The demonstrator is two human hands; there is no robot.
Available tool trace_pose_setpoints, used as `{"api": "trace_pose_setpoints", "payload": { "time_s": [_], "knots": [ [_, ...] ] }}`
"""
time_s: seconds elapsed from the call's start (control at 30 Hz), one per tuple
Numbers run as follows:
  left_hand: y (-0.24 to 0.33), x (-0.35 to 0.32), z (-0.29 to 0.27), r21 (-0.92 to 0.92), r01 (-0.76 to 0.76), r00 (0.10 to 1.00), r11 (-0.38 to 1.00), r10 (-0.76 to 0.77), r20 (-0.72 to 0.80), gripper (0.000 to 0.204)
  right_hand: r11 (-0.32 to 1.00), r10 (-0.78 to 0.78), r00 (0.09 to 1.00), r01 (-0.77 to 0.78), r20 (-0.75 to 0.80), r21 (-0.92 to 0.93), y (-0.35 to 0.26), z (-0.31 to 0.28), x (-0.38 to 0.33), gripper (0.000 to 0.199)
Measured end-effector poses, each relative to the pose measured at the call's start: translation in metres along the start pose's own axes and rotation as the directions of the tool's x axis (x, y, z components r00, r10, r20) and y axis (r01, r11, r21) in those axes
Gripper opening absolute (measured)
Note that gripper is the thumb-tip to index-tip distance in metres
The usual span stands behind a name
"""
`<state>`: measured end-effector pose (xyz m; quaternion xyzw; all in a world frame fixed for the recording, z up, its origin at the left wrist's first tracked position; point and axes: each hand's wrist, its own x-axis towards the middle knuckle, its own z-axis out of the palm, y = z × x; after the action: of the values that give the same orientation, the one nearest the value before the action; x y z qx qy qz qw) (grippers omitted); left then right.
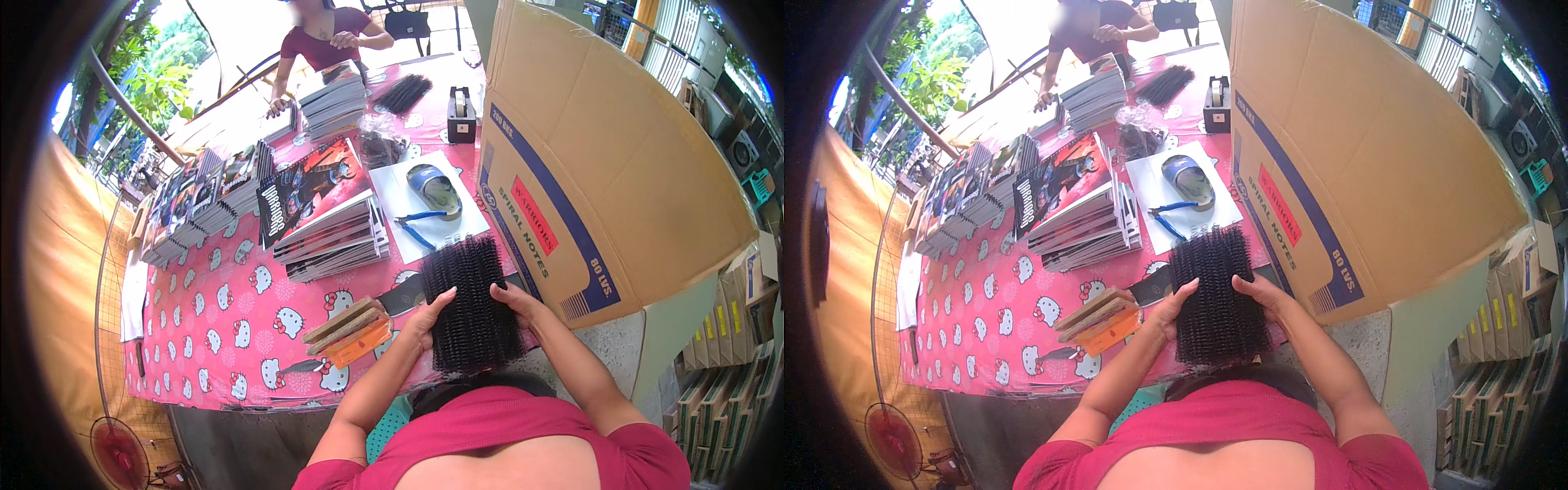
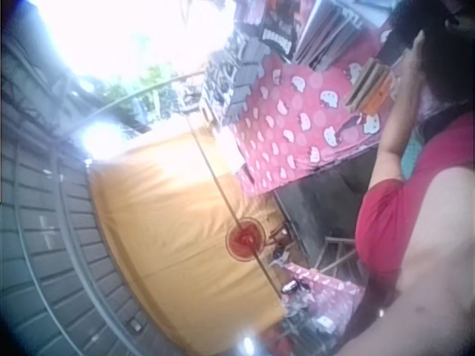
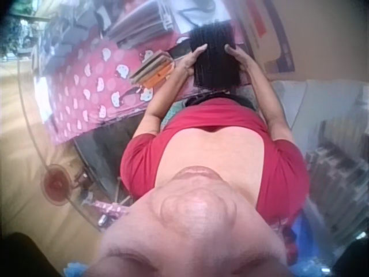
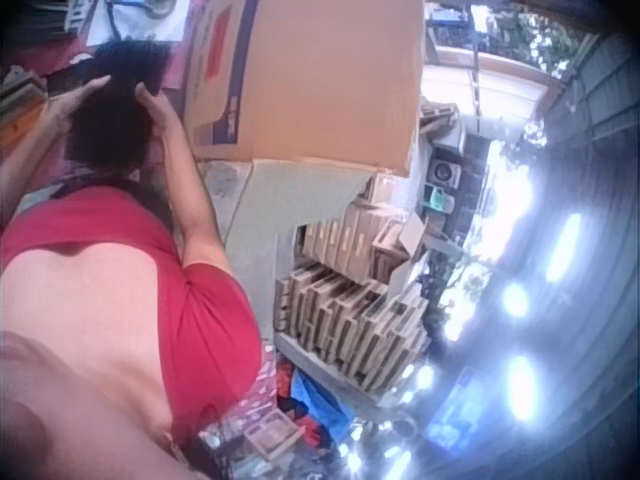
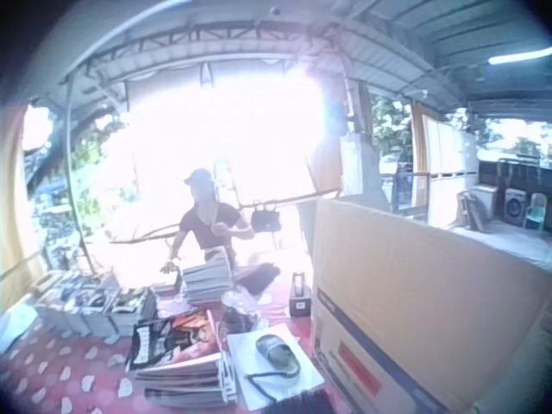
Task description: The person uses a utility knife to open a cardboard box, removes stacks of spiral notebooks, and prepares them for further packaging by placing them on a table and handling individual items.
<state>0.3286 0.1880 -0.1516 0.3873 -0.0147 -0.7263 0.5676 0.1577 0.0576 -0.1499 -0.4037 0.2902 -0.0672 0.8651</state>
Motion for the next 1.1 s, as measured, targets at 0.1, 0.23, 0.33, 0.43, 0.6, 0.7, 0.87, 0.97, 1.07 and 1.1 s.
{"api": "trace_pose_setpoints", "payload": {
  "time_s": [0.1,0.23,0.33,0.43,0.6,0.7,0.87,0.97,1.07,1.1],
  "knots": [
    [-0.011,-0.008,-0.004,-0.064,-0.024,0.994,0.998,0.030,0.106,0.059,0.992,-0.087,0.995,0.083,-0.042,-0.098,0.001,0.013,-0.002,0.083],
    [-0.019,-0.019,0.000,0.007,-0.258,0.958,0.966,0.255,0.134,0.058,0.974,-0.160,0.987,0.158,0.004,-0.161,-0.008,0.035,-0.011,0.083],
    [-0.013,-0.026,0.015,0.204,-0.295,0.955,0.933,0.297,0.021,0.060,0.989,-0.119,0.992,0.121,0.027,-0.090,-0.008,0.037,-0.012,0.072],
    [-0.010,-0.014,0.012,0.204,-0.239,0.971,0.949,0.237,0.038,0.055,0.998,-0.021,1.000,0.020,0.015,0.066,-0.001,0.024,-0.006,0.065],
    [-0.013,-0.014,0.011,0.120,-0.219,0.975,0.968,0.222,-0.010,0.058,0.993,-0.069,0.998,0.069,-0.002,0.091,0.004,0.025,-0.010,0.062],
    [-0.025,-0.033,0.020,0.235,-0.454,0.888,0.859,0.458,0.041,0.067,0.928,-0.312,0.950,0.299,-0.029,-0.224,0.003,0.045,-0.032,0.082],
    [0.001,-0.078,0.023,0.761,-0.556,0.764,0.333,0.565,0.311,0.073,0.334,-0.600,0.788,0.399,0.134,-0.854,-0.018,0.074,-0.071,0.098],
    [0.015,-0.076,0.014,0.431,-0.466,0.874,0.773,0.325,0.361,0.050,0.145,-0.611,0.639,0.670,0.467,-0.728,-0.020,0.068,-0.056,0.087],
    [0.017,-0.070,0.011,0.339,-0.595,0.784,0.729,0.435,0.442,0.039,-0.049,-0.650,0.434,0.795,0.624,-0.604,-0.035,0.064,-0.048,0.066],
    [0.031,-0.069,0.007,0.506,-0.756,0.655,0.416,0.472,0.590,0.038,-0.116,-0.679,0.377,0.792,0.630,-0.599,-0.038,0.065,-0.048,0.062]
  ]
}}
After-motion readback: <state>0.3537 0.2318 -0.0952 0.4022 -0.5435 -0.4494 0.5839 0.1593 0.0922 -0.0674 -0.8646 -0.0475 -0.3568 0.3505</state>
